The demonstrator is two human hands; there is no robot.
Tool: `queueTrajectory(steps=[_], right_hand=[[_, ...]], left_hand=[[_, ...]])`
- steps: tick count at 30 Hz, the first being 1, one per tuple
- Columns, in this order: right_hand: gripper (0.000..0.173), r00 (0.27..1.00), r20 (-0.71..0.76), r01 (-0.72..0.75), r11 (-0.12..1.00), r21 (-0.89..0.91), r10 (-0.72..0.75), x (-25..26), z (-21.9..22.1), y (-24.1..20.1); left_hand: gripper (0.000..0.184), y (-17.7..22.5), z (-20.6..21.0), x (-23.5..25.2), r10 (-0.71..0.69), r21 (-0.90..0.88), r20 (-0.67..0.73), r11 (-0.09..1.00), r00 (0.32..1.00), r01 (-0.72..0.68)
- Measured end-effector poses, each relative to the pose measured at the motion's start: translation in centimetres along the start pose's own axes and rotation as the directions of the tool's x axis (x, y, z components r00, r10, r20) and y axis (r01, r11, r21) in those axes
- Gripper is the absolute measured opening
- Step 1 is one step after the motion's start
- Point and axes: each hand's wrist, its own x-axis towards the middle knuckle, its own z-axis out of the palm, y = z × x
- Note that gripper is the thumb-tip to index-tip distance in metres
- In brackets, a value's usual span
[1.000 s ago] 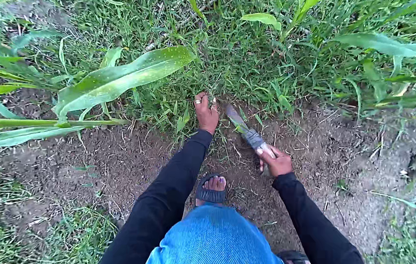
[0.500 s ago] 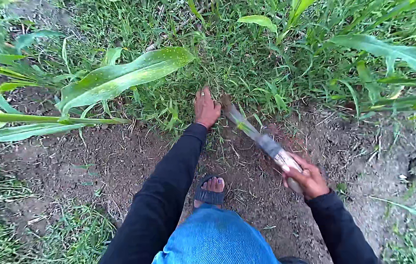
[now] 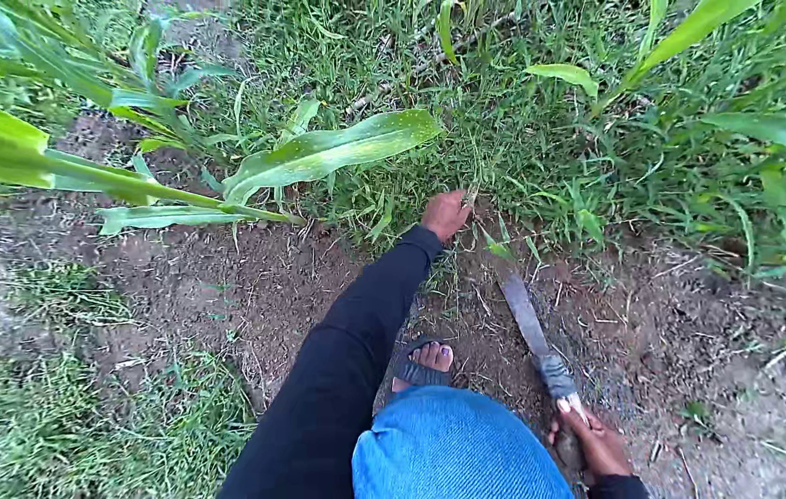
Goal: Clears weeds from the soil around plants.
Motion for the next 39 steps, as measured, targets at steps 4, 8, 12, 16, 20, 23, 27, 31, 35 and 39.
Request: queueTrajectory(steps=[4, 8, 12, 16, 20, 23, 27, 31, 35, 39], right_hand=[[0.024, 0.998, 0.058, 0.015, 0.994, 0.111, -0.022, -0.6, -0.8, 0.5], [0.020, 0.989, -0.077, 0.130, 0.988, 0.084, -0.124, -3.3, -5.6, -2.4], [0.012, 0.979, 0.039, 0.199, 0.980, -0.022, -0.198, -7.6, -12.9, -4.6], [0.022, 0.974, 0.144, 0.195, 0.974, -0.117, -0.177, -6.2, -12.9, -5.9], [0.027, 0.981, 0.101, 0.181, 0.964, -0.192, -0.164, 1.2, 1.8, -9.3], [0.024, 0.970, 0.159, 0.208, 0.963, -0.170, -0.182, 2.6, 5.8, -10.1], [0.027, 0.965, 0.154, 0.230, 0.968, -0.096, -0.214, 0.6, 6.0, -8.1], [0.028, 0.977, 0.118, 0.178, 0.984, -0.001, -0.177, -2.8, 2.2, -4.9], [0.016, 0.979, 0.100, 0.178, 0.984, -0.022, -0.175, -7.5, -6.2, -3.5], [0.014, 0.979, 0.128, 0.154, 0.987, 0.041, -0.158, -6.3, -8.4, -3.9]], left_hand=[[0.043, -0.9, 0.7, -2.8, -0.030, -0.264, -0.168, 0.964, 0.985, -0.016], [0.050, -1.8, -1.5, -7.2, -0.311, -0.585, -0.267, 0.804, 0.912, 0.103], [0.057, -3.5, -4.3, -13.3, -0.400, -0.526, -0.297, 0.827, 0.867, 0.201], [0.040, -4.1, -6.7, -17.0, -0.443, -0.425, -0.444, 0.869, 0.779, 0.252], [0.068, -0.8, -6.3, -16.1, -0.390, -0.195, -0.313, 0.919, 0.866, 0.344], [0.055, 1.4, -4.6, -10.7, -0.079, 0.097, -0.237, 0.990, 0.968, 0.104], [0.078, 2.9, -1.4, -4.1, -0.085, 0.429, 0.004, 0.900, 0.996, 0.075], [0.101, 3.4, -1.3, -3.5, -0.284, 0.519, 0.072, 0.829, 0.956, 0.207], [0.087, 2.7, -2.0, -4.3, -0.358, 0.536, 0.089, 0.804, 0.929, 0.258], [0.054, 1.5, -1.7, -4.6, -0.348, 0.542, 0.078, 0.801, 0.934, 0.254]])
